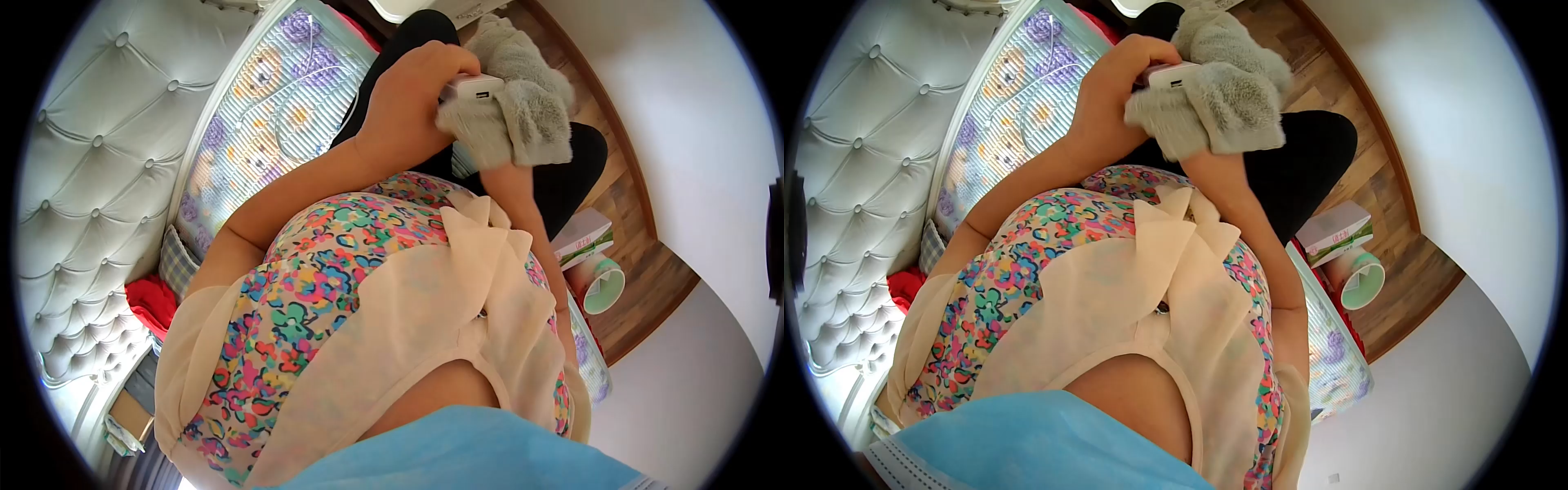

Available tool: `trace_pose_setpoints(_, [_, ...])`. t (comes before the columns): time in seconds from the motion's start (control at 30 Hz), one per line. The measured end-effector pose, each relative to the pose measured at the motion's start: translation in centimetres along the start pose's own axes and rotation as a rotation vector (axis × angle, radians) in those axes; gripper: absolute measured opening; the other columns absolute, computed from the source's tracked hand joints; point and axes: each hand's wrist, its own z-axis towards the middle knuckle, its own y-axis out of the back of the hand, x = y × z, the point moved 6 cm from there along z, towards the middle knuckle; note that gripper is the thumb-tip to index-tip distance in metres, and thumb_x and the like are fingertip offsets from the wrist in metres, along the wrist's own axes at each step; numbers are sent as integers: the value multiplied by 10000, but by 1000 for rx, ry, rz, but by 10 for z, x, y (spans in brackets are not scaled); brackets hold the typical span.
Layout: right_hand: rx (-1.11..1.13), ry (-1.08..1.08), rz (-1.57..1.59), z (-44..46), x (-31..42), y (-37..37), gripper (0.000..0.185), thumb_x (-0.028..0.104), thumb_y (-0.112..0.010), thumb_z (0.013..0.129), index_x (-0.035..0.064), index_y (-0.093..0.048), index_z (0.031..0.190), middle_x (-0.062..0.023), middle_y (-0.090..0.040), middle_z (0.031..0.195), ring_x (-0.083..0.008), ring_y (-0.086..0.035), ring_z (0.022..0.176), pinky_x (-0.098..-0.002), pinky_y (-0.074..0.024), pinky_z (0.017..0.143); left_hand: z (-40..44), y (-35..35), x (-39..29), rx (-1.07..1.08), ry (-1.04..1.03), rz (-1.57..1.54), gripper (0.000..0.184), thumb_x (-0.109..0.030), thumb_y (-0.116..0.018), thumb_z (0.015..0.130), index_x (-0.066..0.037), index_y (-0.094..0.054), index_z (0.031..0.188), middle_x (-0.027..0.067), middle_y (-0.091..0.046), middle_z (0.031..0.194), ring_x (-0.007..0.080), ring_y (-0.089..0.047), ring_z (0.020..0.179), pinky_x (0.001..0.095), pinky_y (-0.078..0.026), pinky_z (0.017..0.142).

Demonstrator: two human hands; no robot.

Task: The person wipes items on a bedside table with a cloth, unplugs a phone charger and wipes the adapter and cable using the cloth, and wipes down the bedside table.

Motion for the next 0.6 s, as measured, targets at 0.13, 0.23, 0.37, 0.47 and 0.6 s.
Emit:
trace_pose_setpoints(0.13, [-50,-208,404,0,-14,-15,366,56,-608,847,49,-545,1208,-122,-563,1167,-280,-526,1085,-385,-405,944,-5,-8,2,23,-114,122,348,-111,-739,667,-73,-600,983,71,-618,867,260,-596,771,308,-477,674])
trace_pose_setpoints(0.23, [-85,-142,152,2,-10,-7,455,-2,-593,804,51,-520,1250,-158,-557,1183,-331,-515,1112,-402,-398,953,-10,-11,0,18,-152,132,348,-116,-750,645,-71,-623,965,83,-632,869,281,-597,774,337,-484,673])
trace_pose_setpoints(0.37, [-84,-45,-242,3,-15,-6,538,98,-639,795,30,-465,1299,-198,-515,1244,-360,-474,1168,-433,-373,980,-15,-11,-9,-9,-164,130,361,-107,-758,649,-47,-631,981,88,-643,877,271,-603,780,339,-488,694])
trace_pose_setpoints(0.47, [104,-408,-42,7,-35,-3,569,109,-657,788,28,-450,1312,-196,-534,1221,-351,-525,1122,-392,-431,935,-16,-8,-9,6,-140,-22,348,-90,-754,682,-39,-632,1004,84,-649,895,251,-614,806,317,-490,716])
trace_pose_setpoints(0.6, [-202,-442,623,2,-51,0,472,54,-565,823,13,-454,1279,-211,-556,1189,-343,-542,1122,-376,-452,930,-14,-4,-3,-30,-135,-123,318,-63,-733,740,-33,-622,1037,64,-644,932,192,-623,855,273,-486,748])
